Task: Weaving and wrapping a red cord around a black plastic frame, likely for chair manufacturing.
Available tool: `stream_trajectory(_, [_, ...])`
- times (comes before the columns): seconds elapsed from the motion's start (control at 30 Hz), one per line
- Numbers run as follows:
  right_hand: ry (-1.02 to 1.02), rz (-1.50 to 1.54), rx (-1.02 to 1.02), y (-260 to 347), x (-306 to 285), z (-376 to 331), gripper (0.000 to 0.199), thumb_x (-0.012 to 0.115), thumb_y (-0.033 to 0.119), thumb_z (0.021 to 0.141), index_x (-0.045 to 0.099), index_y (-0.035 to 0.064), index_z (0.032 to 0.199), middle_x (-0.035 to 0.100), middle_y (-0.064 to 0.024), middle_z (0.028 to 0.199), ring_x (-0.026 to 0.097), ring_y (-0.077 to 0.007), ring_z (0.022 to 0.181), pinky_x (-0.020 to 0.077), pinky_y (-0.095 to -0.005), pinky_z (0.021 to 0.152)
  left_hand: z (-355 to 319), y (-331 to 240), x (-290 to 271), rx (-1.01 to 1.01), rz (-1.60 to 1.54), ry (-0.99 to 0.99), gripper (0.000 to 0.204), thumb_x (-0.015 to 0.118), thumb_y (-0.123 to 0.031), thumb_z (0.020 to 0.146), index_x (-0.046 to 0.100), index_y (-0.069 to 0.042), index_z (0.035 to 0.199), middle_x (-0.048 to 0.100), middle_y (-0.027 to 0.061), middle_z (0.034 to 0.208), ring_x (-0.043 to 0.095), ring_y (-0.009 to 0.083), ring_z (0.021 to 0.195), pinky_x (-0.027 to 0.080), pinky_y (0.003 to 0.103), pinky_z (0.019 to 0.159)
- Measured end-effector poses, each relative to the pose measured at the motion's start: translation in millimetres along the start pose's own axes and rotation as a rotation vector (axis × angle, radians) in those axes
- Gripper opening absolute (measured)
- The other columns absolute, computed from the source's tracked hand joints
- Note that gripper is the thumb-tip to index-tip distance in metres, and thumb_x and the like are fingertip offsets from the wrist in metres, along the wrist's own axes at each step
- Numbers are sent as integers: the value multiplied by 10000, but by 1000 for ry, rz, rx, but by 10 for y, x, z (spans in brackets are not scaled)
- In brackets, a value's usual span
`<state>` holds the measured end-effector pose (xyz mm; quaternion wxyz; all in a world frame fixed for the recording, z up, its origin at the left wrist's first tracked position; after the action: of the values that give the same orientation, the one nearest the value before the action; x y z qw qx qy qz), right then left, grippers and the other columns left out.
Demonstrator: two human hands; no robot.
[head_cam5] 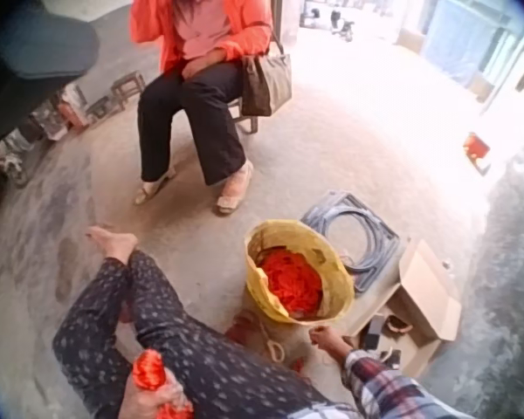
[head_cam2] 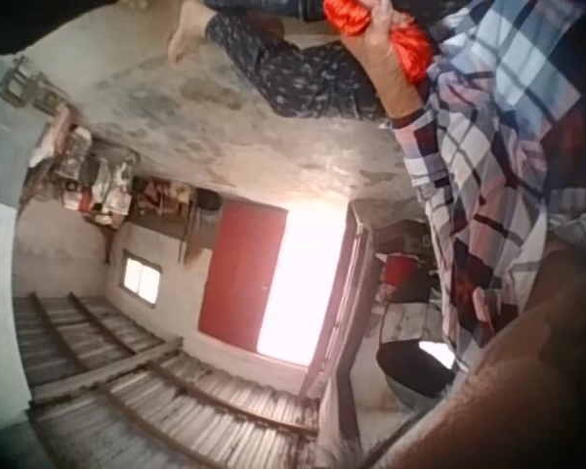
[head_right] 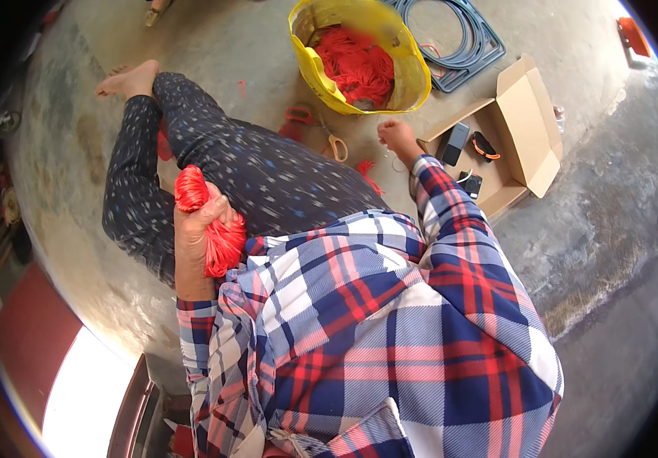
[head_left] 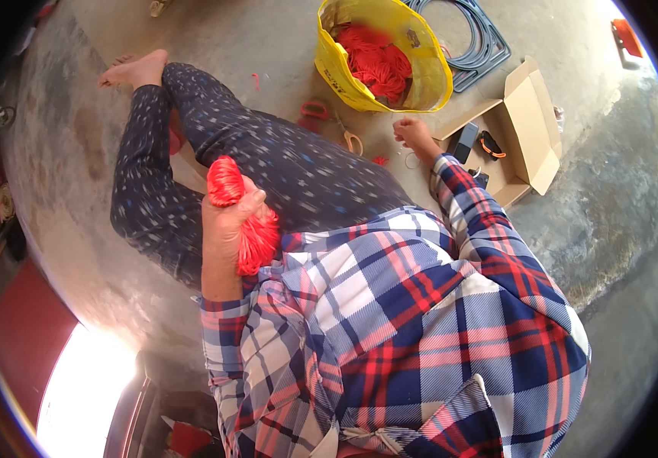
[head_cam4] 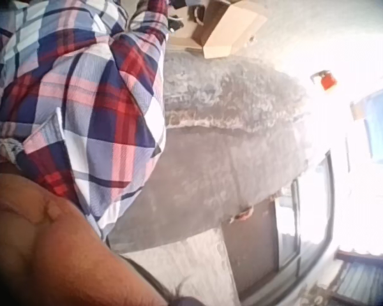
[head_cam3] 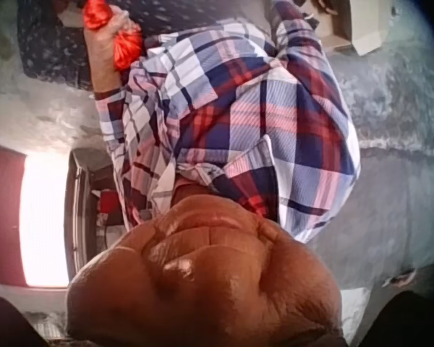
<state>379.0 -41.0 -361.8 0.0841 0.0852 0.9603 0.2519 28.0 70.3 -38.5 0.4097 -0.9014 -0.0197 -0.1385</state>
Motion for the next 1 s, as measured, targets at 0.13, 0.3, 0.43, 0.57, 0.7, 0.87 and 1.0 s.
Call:
stream_trajectory(0.13, [-133, -42, -249, 230, 350, 318, 136, 659, 241, 850, 608, 115, 867, 585, 19, 700, 576, -99, 573, 404, -260, 446, 17, 19, 47, 15, 23, -29, 84, 674, 29, 799, 594, 6, 803, 562, 56, 625, 557, 147, 552, 471, 280, 575])
stream_trajectory(0.3, [-135, -77, -240, 429, 757, 307, 221, 673, 319, 832, 599, 111, 847, 569, 3, 670, 566, -106, 529, 394, -259, 422, -107, -29, 5, 51, -24, -128, 91, 686, 12, 792, 601, 2, 820, 573, 53, 631, 566, 146, 546, 477, 284, 557])
stream_trajectory(0.43, [-375, -189, -469, -323, 61, 989, 143, 640, 226, 847, 588, 95, 818, 560, -15, 642, 545, -130, 501, 408, -280, 426, 133, 129, 118, -33, -53, 4, 95, 682, 1, 801, 599, -4, 845, 579, 52, 637, 578, 148, 549, 508, 300, 574])
stream_trajectory(0.57, [82, 396, -119, -179, 517, 807, 101, 629, 191, 810, 630, 93, 787, 617, -30, 674, 555, -144, 520, 410, -294, 450, -6, 48, 4, 14, -37, -53, 100, 685, 2, 795, 598, -4, 843, 578, 55, 635, 580, 152, 548, 508, 302, 572])
stream_trajectory(0.7, [300, -147, -68, 366, 850, 186, 148, 604, 225, 827, 654, 90, 795, 636, -22, 686, 577, -119, 585, 431, -286, 522, -9, 72, -81, 32, -75, -70, 104, 686, -2, 789, 596, -3, 843, 577, 60, 636, 579, 160, 549, 505, 308, 570])
stream_trajectory(0.87, [435, 183, -207, 1072, 992, -820, 139, 598, 215, 871, 617, 79, 893, 594, 20, 734, 556, -86, 650, 427, -235, 589, -9, -20, 30, 41, 50, -69, 114, 694, -24, 789, 600, 3, 847, 575, 58, 643, 568, 149, 563, 491, 287, 575])
stream_trajectory(1.0, [580, 238, -430, 1992, 1207, -1722, 130, 639, 208, 902, 595, 91, 870, 572, 43, 752, 526, -40, 660, 425, -200, 606, -44, -149, 95, 105, 199, -82, 195, 731, -37, 789, 633, 21, 947, 608, 45, 710, 589, 125, 608, 486, 254, 592])
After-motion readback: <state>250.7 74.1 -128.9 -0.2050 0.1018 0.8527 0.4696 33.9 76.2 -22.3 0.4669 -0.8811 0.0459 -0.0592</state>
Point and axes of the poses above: each hand's wrist, its own z-axis towards the middle knuckle, its own x-axis out of the palm, y = z × x, the point moved 5 cm from there along z, towards the middle knuckle
